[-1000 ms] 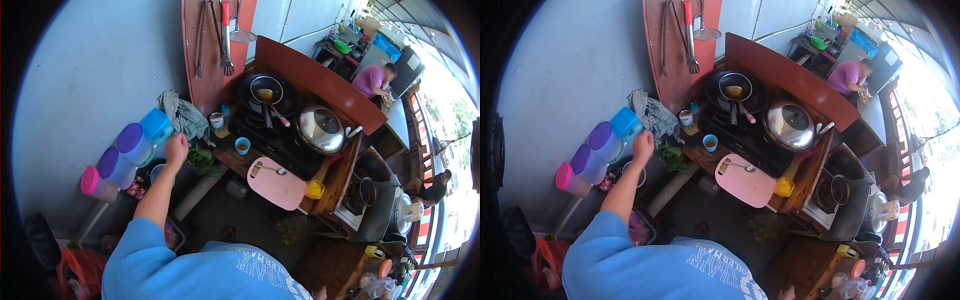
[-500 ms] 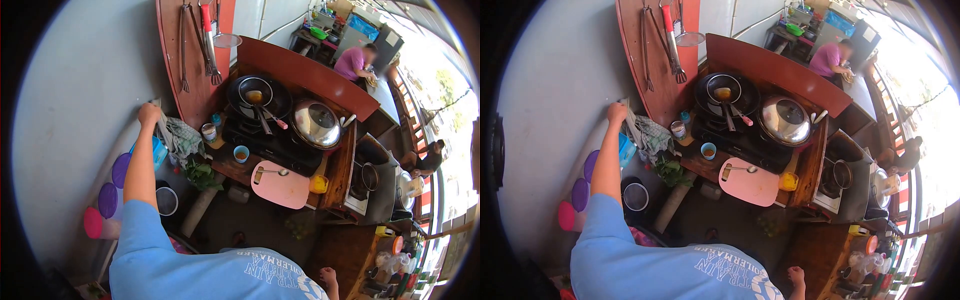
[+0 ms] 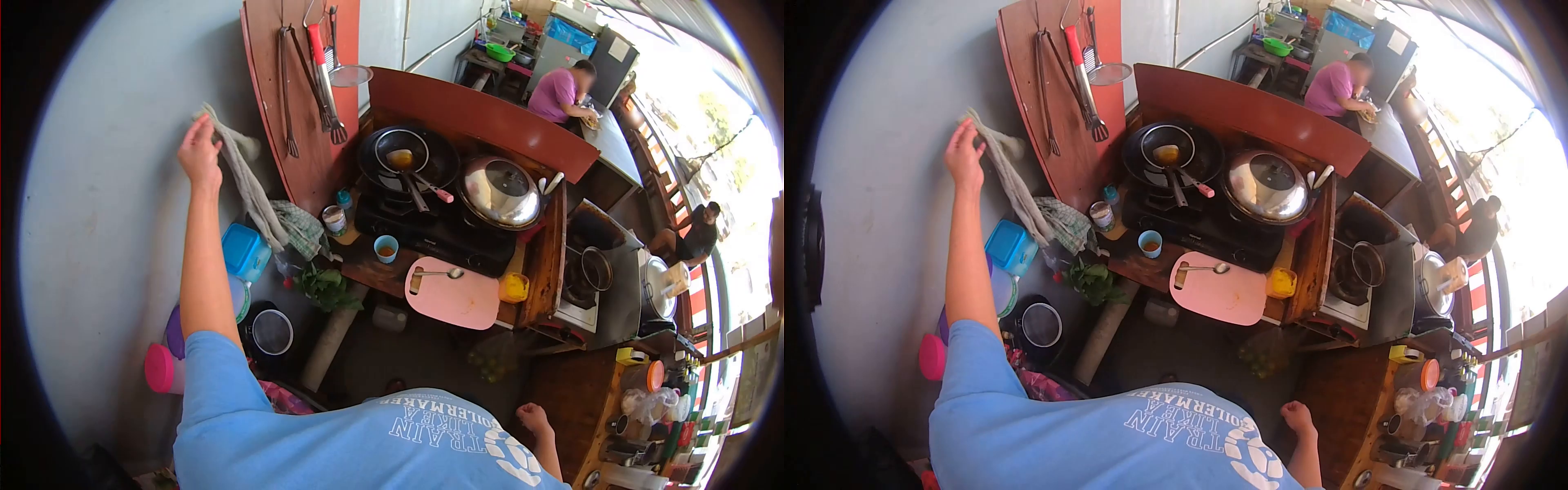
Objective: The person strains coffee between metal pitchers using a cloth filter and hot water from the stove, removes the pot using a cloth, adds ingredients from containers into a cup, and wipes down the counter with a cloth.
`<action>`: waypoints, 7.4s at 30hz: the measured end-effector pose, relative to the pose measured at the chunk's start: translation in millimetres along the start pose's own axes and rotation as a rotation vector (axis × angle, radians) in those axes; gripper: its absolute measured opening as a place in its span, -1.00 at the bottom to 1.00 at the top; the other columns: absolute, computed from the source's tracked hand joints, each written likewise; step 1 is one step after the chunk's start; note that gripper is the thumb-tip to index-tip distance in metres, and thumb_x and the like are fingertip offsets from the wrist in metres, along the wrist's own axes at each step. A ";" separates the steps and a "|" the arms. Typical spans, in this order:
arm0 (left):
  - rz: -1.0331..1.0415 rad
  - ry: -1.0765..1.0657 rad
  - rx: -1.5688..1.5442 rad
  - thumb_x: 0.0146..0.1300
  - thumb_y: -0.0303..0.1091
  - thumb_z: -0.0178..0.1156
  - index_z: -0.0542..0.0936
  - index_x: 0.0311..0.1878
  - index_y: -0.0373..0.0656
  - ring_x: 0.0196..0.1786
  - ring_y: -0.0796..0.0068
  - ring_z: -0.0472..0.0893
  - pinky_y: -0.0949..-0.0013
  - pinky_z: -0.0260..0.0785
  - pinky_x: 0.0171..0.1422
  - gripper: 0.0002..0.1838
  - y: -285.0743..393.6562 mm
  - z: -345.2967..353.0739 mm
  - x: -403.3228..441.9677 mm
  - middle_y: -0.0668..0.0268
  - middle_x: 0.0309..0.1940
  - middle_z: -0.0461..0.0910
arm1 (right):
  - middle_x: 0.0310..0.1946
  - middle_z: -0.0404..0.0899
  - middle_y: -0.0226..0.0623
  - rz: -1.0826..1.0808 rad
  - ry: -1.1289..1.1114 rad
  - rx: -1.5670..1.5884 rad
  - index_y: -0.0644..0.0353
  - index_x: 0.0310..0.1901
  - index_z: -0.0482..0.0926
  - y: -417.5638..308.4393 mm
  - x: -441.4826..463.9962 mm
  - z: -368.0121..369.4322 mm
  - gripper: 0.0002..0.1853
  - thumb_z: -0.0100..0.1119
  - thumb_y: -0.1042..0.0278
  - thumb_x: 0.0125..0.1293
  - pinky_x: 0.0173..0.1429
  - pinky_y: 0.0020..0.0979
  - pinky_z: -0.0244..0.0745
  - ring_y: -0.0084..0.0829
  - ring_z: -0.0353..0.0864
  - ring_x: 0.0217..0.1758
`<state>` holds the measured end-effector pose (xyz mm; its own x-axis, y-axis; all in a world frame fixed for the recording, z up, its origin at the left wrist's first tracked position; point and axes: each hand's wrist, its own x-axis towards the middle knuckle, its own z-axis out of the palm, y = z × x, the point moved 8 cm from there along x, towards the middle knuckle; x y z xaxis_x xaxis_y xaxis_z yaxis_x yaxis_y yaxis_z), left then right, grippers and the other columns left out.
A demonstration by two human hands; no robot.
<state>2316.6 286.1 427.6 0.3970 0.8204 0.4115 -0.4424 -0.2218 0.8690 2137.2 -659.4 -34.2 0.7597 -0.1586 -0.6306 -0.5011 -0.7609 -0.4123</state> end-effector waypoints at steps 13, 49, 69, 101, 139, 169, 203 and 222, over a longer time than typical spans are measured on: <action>-0.331 -1.239 -0.578 0.38 -0.40 0.20 0.45 0.26 -0.31 0.14 0.32 0.62 0.08 0.52 0.26 -0.58 158.9 198.7 -386.1 0.21 0.08 0.59 | 0.07 0.55 -0.07 -0.850 0.180 0.221 0.28 0.08 0.52 -294.3 -125.6 -99.7 -0.49 0.44 0.33 0.10 0.20 -0.26 0.52 -0.18 0.60 0.11; -0.881 -0.824 0.407 0.36 -0.04 0.17 0.58 -0.12 -0.36 -0.27 0.16 0.71 0.13 0.61 -0.43 -0.55 -215.6 509.2 -838.9 0.08 -0.21 0.65 | 0.13 0.64 -0.10 -0.056 0.251 0.746 0.33 0.23 0.53 211.6 -100.2 -197.6 -0.50 0.14 0.50 0.22 0.28 -0.35 0.50 -0.29 0.64 0.18; -0.204 -1.054 0.801 0.39 0.06 -0.01 0.55 0.18 -0.10 0.17 -0.18 0.55 -0.06 0.39 0.26 -0.50 -233.9 651.5 -834.7 -0.05 0.18 0.56 | 0.06 0.64 0.04 0.276 0.434 0.359 0.28 0.14 0.60 205.1 -102.7 -228.0 -0.52 0.15 0.29 0.17 0.28 -0.22 0.50 -0.04 0.63 0.14; -0.304 -1.327 0.595 0.12 -0.23 0.18 0.62 -0.37 -0.53 -0.49 0.16 0.63 0.06 0.39 -0.31 -0.60 -290.6 698.5 -784.1 0.03 -0.58 0.61 | 0.06 0.64 0.00 0.447 0.169 0.351 0.23 0.10 0.63 242.9 -78.7 -138.9 -0.53 0.15 0.12 0.23 0.29 -0.17 0.48 -0.05 0.59 0.18; 0.763 -2.156 -0.005 0.12 -0.09 0.18 0.68 -0.31 -0.36 -0.13 -0.20 0.66 -0.04 0.48 0.08 -0.58 288.8 617.7 -1251.7 -0.20 -0.30 0.65 | -0.03 0.67 -0.01 0.771 0.247 0.674 0.10 -0.01 0.70 393.3 -326.9 98.1 -0.56 0.14 -0.01 0.22 0.15 -0.13 0.53 0.01 0.64 0.07; 1.063 -1.891 -0.165 0.26 -0.11 0.13 0.68 -0.32 -0.33 -0.18 -0.17 0.69 -0.08 0.50 0.00 -0.60 331.2 575.8 -1300.3 -0.14 -0.33 0.69 | -0.38 0.67 -0.25 0.864 0.362 1.058 0.14 -0.19 0.70 365.4 -323.1 293.3 -0.71 0.18 0.12 0.25 -0.31 -0.28 0.55 -0.38 0.64 -0.41; 1.082 -1.755 -0.381 0.19 -0.15 0.26 0.58 -0.40 -0.26 -0.31 0.00 0.69 0.00 0.54 -0.20 -0.69 332.4 562.1 -1303.5 0.02 -0.45 0.66 | -0.52 0.57 -0.30 0.987 1.030 1.981 0.21 -0.39 0.66 282.7 -399.2 158.3 -0.89 0.26 0.37 0.23 -0.49 -0.36 0.37 -0.47 0.51 -0.54; 0.864 -1.900 -0.164 0.23 -0.08 0.16 0.66 -0.25 -0.32 -0.16 -0.21 0.68 -0.08 0.50 0.03 -0.59 298.6 602.2 -1323.6 -0.16 -0.28 0.68 | -0.50 0.56 -0.32 0.799 1.031 2.025 0.17 -0.37 0.68 285.9 -385.6 178.4 -0.91 0.23 0.40 0.22 -0.47 -0.35 0.37 -0.50 0.48 -0.51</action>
<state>2143.3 -1183.4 307.9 0.1935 -0.8938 0.4046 -0.9312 -0.0375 0.3625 1627.1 -703.6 -26.3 -0.1368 -0.5980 -0.7897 0.1848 0.7678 -0.6135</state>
